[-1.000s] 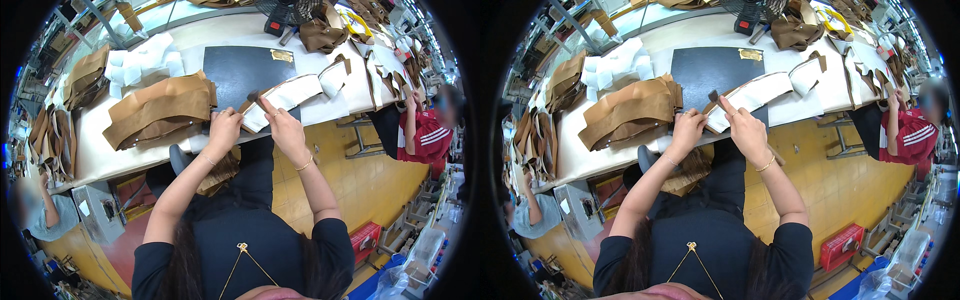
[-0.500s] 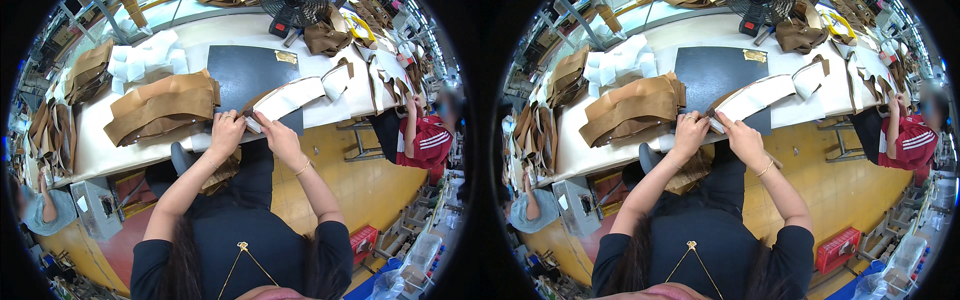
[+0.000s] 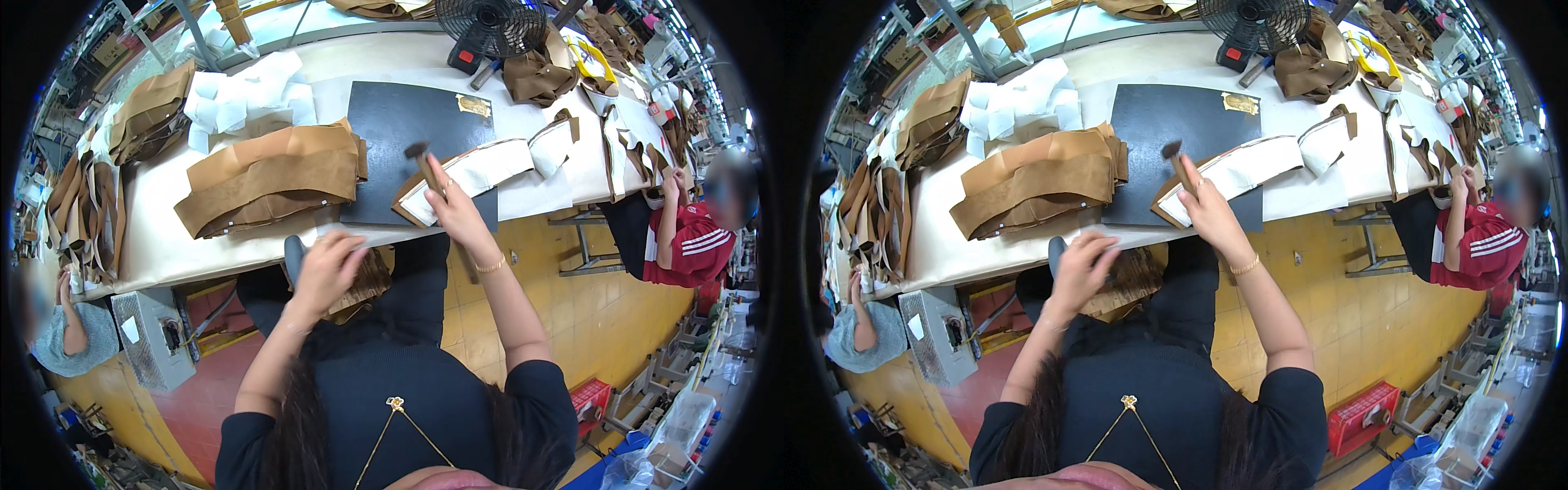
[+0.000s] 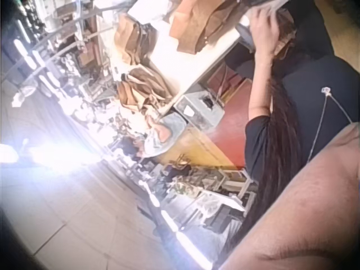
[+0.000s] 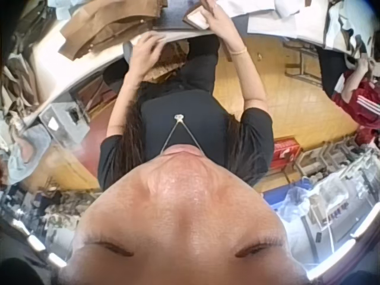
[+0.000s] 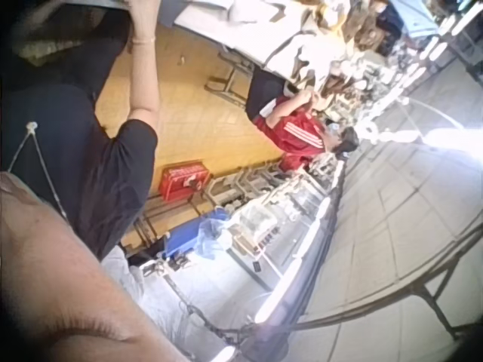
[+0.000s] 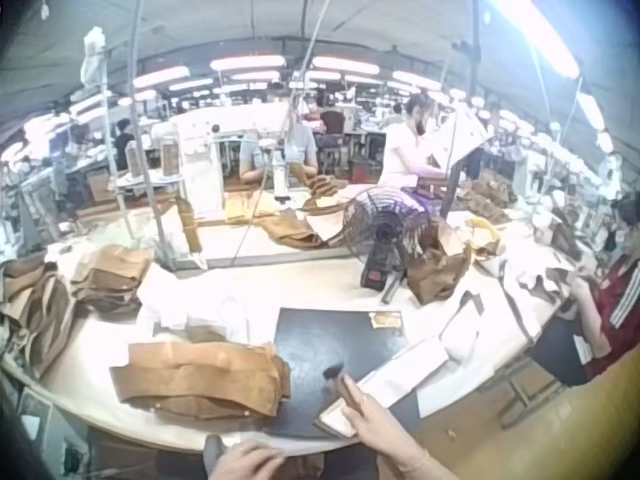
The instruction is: The person uses a wooden mallet to tap the edges of white and brown leather pieces on a workbench. They repeatedly pick up, align, and tap the pieces, then place them into a pile.
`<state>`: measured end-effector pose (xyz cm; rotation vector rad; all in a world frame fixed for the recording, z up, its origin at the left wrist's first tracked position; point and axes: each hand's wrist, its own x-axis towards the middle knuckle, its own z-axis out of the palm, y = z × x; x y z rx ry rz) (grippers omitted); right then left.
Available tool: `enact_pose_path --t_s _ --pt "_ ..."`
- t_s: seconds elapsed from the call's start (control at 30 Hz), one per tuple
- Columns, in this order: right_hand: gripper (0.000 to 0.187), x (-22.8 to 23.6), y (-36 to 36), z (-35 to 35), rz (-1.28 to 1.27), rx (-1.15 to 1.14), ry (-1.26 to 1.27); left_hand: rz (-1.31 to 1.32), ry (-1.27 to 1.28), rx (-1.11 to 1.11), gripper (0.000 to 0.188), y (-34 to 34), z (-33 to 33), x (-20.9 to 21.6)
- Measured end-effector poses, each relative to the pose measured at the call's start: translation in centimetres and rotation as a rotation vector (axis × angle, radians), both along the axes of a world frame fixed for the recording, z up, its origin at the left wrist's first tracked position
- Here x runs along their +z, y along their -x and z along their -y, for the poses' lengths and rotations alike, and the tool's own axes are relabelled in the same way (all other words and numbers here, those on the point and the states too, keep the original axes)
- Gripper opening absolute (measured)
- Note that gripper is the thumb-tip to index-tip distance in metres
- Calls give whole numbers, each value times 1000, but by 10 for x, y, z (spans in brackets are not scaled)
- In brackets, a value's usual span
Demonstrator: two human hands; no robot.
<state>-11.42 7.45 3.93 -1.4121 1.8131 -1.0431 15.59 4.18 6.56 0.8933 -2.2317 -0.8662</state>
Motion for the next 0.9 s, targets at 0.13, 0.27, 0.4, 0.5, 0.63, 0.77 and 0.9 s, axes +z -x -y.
enact_pose_path --t_s 0.13,0.27,0.4,0.5,0.63,0.77,0.9 --pt "70 -6 -5 67 12 -183 -84 -81 7 415 13 -82 5 19" --pt "71 -53 -1 123 -135 -441 62 -45 127 752 13 -191 18 6" --pt "64 -26 -18 117 -157 -460 280 -4 165 1229 27 -354 22 -25" --pt "41 101 -103 65 728 -24 512 418 192 1500 30 -448 11 -40" --pt "79 183 -180 -1 1341 956 570 722 278 1573 66 -546 39 -91" --pt "103 209 -243 6 1745 1264 960 1015 251 1490 80 -649 46 -115" --pt "94 218 -273 10 1911 1078 1134 1041 114 1376 61 -634 82 -145"
